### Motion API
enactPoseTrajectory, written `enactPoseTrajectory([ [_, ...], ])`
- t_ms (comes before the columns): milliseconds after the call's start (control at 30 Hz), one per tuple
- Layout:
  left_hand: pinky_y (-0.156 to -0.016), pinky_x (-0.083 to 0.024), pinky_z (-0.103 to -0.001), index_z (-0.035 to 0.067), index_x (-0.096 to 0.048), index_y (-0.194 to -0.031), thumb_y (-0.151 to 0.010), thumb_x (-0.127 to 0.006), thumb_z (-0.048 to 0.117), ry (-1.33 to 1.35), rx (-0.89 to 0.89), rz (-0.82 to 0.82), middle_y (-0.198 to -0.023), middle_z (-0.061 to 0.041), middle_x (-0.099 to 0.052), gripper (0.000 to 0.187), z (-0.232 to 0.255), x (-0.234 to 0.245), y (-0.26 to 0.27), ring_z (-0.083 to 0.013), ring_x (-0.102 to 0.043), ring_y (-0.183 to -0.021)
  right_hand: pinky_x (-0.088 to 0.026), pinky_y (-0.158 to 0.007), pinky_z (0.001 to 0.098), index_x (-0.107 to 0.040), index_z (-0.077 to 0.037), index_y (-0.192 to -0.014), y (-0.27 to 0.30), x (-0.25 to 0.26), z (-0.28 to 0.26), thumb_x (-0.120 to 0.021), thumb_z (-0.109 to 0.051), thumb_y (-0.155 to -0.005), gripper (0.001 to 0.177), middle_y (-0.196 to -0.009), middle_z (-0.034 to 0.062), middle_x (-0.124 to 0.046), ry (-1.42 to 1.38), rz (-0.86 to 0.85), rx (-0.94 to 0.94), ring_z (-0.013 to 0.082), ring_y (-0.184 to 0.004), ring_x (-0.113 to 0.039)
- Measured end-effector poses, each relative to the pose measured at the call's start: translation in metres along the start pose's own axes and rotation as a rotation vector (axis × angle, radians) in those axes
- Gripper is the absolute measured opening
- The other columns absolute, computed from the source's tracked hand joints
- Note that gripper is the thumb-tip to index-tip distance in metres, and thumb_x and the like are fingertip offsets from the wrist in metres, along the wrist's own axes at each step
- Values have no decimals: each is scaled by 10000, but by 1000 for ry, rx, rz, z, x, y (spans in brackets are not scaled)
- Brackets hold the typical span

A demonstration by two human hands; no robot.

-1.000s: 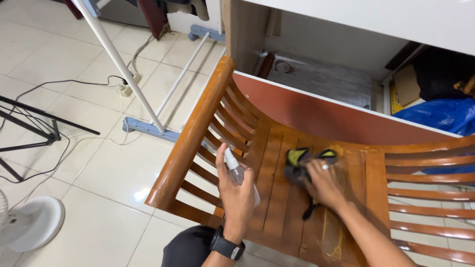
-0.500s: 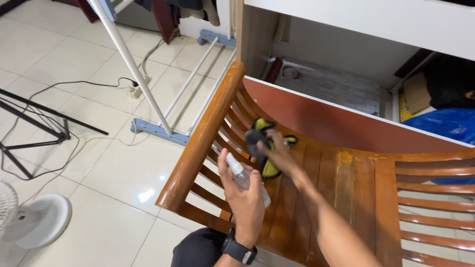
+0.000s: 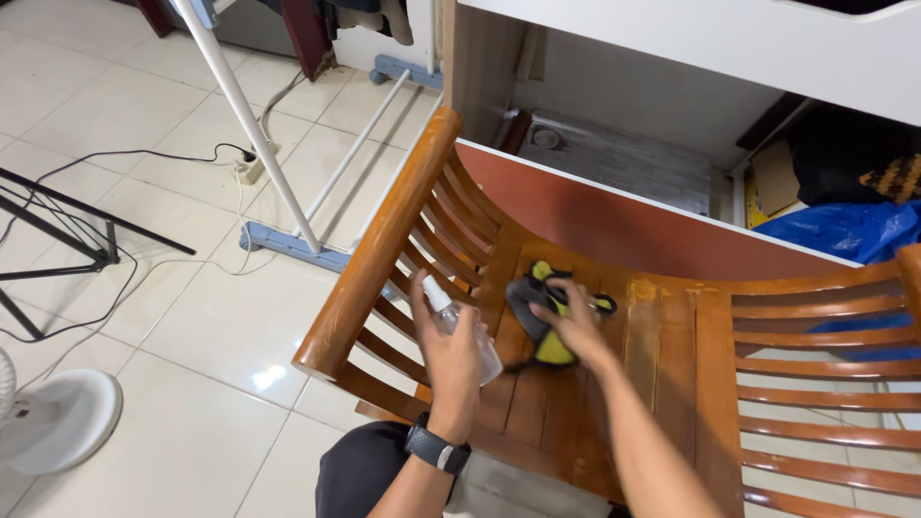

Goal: The person cleans a wooden chair by spraying a liquid from a bottle onto the seat and wiping it with a yellow cloth. They repeatedly spray and wipe the surface to remove dirt.

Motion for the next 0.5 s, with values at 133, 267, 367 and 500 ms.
enactPoseTrajectory([
  [133, -598, -539, -276, 222, -336, -1560, -852, -593, -8, -31, -98, -99, -856, -35, -561, 787, -4, 0, 9, -120, -581, -670, -345, -1070, 448, -545, -186, -1328, 12, -55, -21, -856, -185, -770, 639, -1311, 94, -529, -47, 47, 385, 298, -1280, -477],
  [267, -553, -521, -292, 235, -341, -1553, -861, -610, 7, -46, -79, -94, -865, -39, -555, 776, 0, 7, 9, -127, -559, -635, -409, -1102, 421, -584, -169, -1279, 77, -55, -10, -829, -39, -753, 594, -1312, 60, -577, -200, -182, 693, 276, -1300, -531],
  [367, -589, -527, -276, 226, -343, -1535, -898, -618, 45, -2, -48, -26, -953, -23, -582, 717, 4, 10, 5, -110, -581, -688, -236, -1192, 461, -604, -186, -1376, 117, -20, 19, -825, 11, -791, 655, -1468, 45, -491, -5, -425, 569, 279, -1444, -362],
  [500, -571, -532, -303, 247, -340, -1529, -898, -601, 55, 19, 52, -1, -979, -45, -591, 710, 5, 14, 5, -141, -599, -695, -252, -1220, 426, -613, -280, -1420, 116, 16, 61, -758, -100, -794, 667, -1519, -37, -480, 72, -318, 270, 213, -1477, -314],
])
Point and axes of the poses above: each hand's wrist, its own y-axis away from the middle knuckle, its own x-axis out of the back of the hand, z = x × y, the point moved 1 cm from there along -y, towards the middle knuckle
